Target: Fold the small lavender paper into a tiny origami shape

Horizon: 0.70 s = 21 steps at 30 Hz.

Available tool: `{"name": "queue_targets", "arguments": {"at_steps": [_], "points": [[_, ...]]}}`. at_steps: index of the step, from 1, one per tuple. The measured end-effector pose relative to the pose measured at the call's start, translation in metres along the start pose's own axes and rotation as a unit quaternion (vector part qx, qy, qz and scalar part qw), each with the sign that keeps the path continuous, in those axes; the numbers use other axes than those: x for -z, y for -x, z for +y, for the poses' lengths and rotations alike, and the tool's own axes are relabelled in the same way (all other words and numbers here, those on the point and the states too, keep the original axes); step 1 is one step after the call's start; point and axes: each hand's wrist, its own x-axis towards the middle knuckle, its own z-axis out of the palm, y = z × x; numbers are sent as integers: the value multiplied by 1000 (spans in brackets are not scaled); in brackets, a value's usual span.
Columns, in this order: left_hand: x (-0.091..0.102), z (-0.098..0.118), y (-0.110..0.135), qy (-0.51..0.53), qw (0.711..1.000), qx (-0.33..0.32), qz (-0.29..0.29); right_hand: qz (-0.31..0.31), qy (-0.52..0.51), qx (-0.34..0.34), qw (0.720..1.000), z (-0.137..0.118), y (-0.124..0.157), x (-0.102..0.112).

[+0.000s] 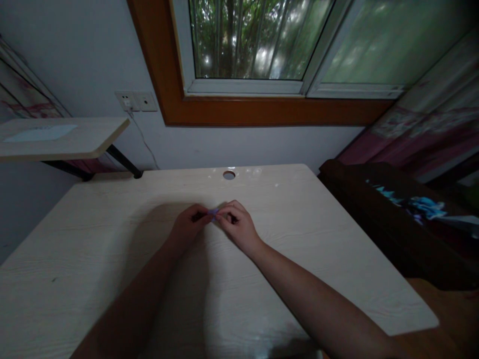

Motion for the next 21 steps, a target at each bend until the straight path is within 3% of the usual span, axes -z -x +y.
{"name": "queue_targets", "arguments": {"at_steps": [5,9,21], "points": [[-2,2,0,-14,994,-96,43,6,26,11,1000,0,0,0],[-3,5,1,-82,983,-161,30,-6,42,14,999,-1,2,-1],[-2,1,0,-165,969,-182,10,7,89,61,994,-3,3,1]]}}
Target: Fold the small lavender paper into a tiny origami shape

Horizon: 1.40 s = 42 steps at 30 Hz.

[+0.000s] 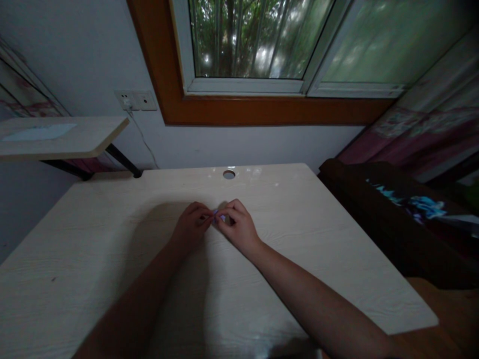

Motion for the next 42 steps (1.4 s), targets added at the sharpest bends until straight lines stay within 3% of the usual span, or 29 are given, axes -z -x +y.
{"name": "queue_targets", "arguments": {"at_steps": [16,24,31,42], "points": [[9,0,0,3,1000,4,16,-3,18,-13,1000,-1,-3,1],[15,-3,1,30,997,40,62,56,-30,-78,995,9,-7,3],[13,3,0,30,998,24,46,-27,-60,-69,995,3,-7,4],[9,-4,1,16,999,-22,29,-33,-53,-51,997,9,-5,1]]}}
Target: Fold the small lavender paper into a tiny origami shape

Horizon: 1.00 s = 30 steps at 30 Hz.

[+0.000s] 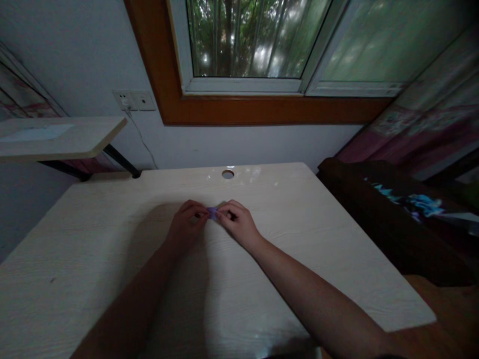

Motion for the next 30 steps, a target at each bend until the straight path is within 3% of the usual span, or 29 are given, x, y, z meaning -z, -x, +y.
{"name": "queue_targets", "arguments": {"at_steps": [11,25,30], "points": [[-4,2,-1,-50,998,-39,14,-10,-1,22,1000,-5,1,0],[3,1,-1,-13,999,32,22,58,-37,-25,997,0,-1,4],[6,-6,-1,-3,994,82,72,92,-60,-61,992,7,-2,4]]}}
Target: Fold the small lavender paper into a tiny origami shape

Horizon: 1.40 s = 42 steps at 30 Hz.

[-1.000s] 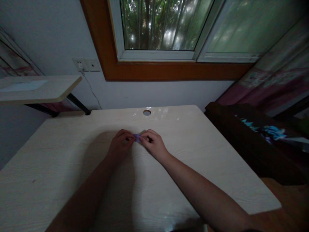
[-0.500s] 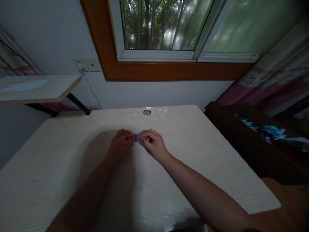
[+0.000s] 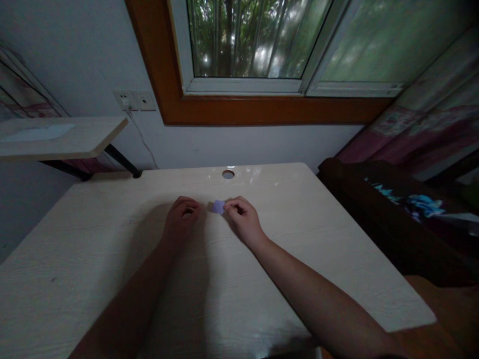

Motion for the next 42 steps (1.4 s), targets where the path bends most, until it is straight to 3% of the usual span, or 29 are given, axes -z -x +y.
{"name": "queue_targets", "arguments": {"at_steps": [3,6,11,20,34,38,42], "points": [[-2,0,1,17,999,31,-10,-8,-7,-2,1000,0,0,0],[-4,1,3,35,996,64,-60,-24,-4,5,1000,-3,0,0],[-5,5,5,8,987,49,-151,-71,16,24,997,-10,1,-1],[-2,10,4,13,981,56,-187,-97,27,27,995,-10,3,-2],[-2,5,4,43,986,82,-141,-130,37,39,990,-6,2,-3],[-5,-1,5,99,985,100,-98,-145,39,36,988,-9,2,-2],[-8,-2,6,170,972,123,-103,-137,46,30,989,-9,3,-4]]}}
